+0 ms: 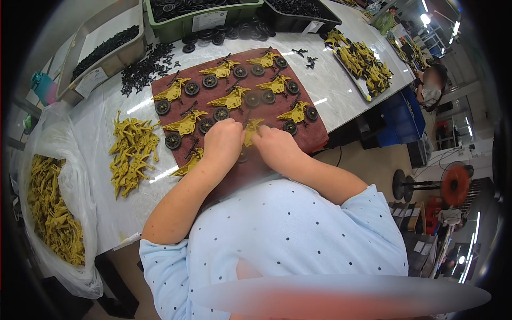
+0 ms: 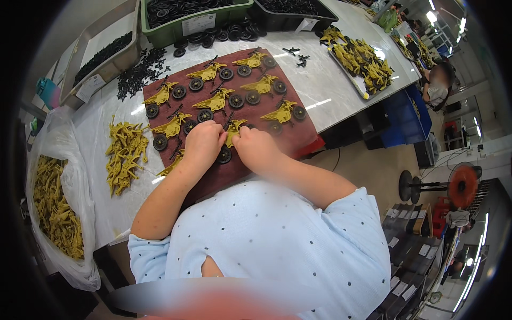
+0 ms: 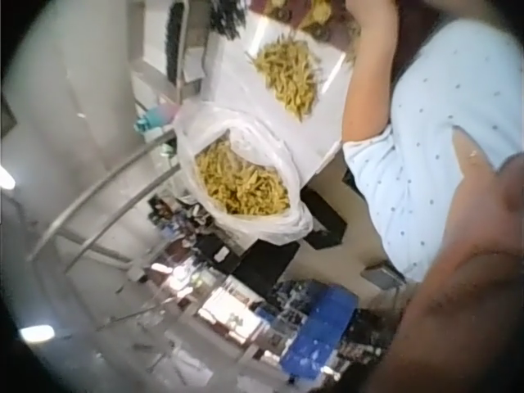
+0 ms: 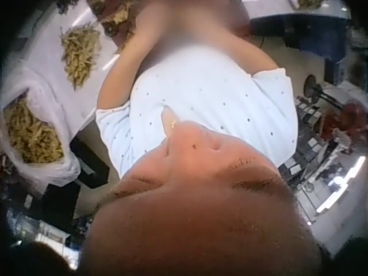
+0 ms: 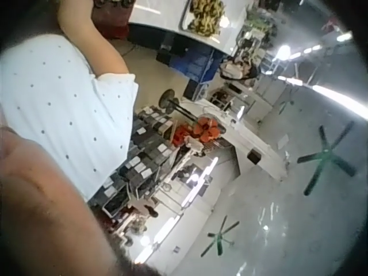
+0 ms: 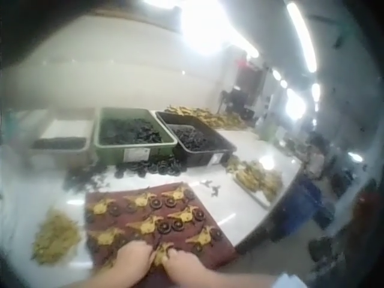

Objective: The person arranges toy motorcycle frame pieces onto a mat, attaches handlebar pieces to them by hand, and mounts wheels onto the motorcycle frames.

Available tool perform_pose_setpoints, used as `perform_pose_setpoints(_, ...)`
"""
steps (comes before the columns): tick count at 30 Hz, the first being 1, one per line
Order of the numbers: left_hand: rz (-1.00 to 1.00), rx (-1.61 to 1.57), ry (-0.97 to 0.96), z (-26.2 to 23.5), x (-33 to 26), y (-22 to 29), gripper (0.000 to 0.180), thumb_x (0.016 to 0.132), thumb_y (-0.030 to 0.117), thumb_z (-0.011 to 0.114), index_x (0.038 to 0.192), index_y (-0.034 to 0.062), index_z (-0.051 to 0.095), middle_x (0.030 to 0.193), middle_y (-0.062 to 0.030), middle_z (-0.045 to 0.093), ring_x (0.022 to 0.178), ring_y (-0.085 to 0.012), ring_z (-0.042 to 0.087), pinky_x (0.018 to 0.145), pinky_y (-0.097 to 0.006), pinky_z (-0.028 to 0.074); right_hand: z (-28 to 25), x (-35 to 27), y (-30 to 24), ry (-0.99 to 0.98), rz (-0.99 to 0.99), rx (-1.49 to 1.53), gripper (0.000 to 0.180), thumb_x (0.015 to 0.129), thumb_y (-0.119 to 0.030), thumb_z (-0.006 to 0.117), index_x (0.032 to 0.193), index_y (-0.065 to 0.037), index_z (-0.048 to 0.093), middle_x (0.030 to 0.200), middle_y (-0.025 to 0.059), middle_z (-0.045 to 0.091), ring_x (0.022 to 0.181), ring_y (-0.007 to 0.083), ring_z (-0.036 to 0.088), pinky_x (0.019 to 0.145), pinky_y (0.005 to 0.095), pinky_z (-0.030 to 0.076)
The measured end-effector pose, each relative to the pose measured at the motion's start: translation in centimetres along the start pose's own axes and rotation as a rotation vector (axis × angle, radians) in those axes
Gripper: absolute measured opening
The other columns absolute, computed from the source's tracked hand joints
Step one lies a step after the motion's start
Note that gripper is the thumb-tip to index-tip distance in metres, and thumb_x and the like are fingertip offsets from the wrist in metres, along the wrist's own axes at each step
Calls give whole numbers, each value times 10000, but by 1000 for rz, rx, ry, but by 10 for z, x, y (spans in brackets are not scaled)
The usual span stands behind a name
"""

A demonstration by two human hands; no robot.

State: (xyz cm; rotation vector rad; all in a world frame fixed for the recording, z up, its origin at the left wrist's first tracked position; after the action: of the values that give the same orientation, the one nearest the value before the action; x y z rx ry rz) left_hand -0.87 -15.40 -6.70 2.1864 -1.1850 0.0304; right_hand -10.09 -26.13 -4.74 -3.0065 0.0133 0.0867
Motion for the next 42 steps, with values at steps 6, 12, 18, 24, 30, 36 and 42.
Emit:
perform_pose_setpoints(6,-23,-37,-34,-5,3,-2,166,798,138,631,716,-1,594,776,-152,578,774,-337,585,703,-424,481,-7,-6,9,64,1,46,144,839,-176,585,843,-33,564,830,132,596,760,322,609,646,399,505)
perform_pose_setpoints(12,-185,-584,-183,-50,11,4,311,904,-2,429,1214,19,436,770,-51,563,686,-123,533,620,-283,460,-56,5,7,434,7,575,264,869,-59,558,1128,-65,611,897,131,603,823,303,590,747,361,468)
perform_pose_setpoints(18,-303,-712,-317,-86,7,27,414,874,-72,443,1280,-70,361,803,-134,638,629,-148,617,577,-262,485,-54,19,-16,422,-197,698,241,797,-75,670,1037,-60,655,885,87,614,795,228,605,696,310,481)
perform_pose_setpoints(24,-460,-741,-325,-97,-3,12,420,858,-45,532,1251,-78,388,727,-117,632,563,-125,588,511,-256,472,-52,21,-28,368,-208,828,201,754,-63,712,952,-45,677,817,62,615,764,178,606,653,289,477)
perform_pose_setpoints(30,-268,-573,-450,-110,-27,-24,249,817,33,641,1037,-32,544,711,-84,642,577,-126,595,522,-275,465,-30,21,-33,143,-96,1183,158,833,-44,648,988,-16,654,837,45,633,698,114,596,614,247,474)
perform_pose_setpoints(36,-351,-13,-485,-122,-45,-66,190,773,174,702,815,-10,686,722,-170,649,657,-275,626,629,-367,476,-6,16,-44,-334,123,1424,190,909,-61,562,1053,55,602,864,83,652,711,111,622,661,238,513)
perform_pose_setpoints(42,-345,-80,-528,-110,-59,-69,191,747,173,711,849,12,692,762,-156,663,695,-275,637,648,-371,484,-3,17,-54,-347,124,1340,202,900,-97,588,1042,44,612,875,82,654,727,114,627,685,244,515)
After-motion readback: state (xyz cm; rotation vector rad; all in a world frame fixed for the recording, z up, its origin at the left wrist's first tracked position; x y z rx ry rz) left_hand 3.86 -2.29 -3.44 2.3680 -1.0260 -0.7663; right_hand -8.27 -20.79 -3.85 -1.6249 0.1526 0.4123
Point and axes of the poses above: each hand's wrist, its own x-axis towards the middle knuckle, its own z-axis out of the palm, y = z × x, the point moved 3 cm from there along x, towards the middle knuckle
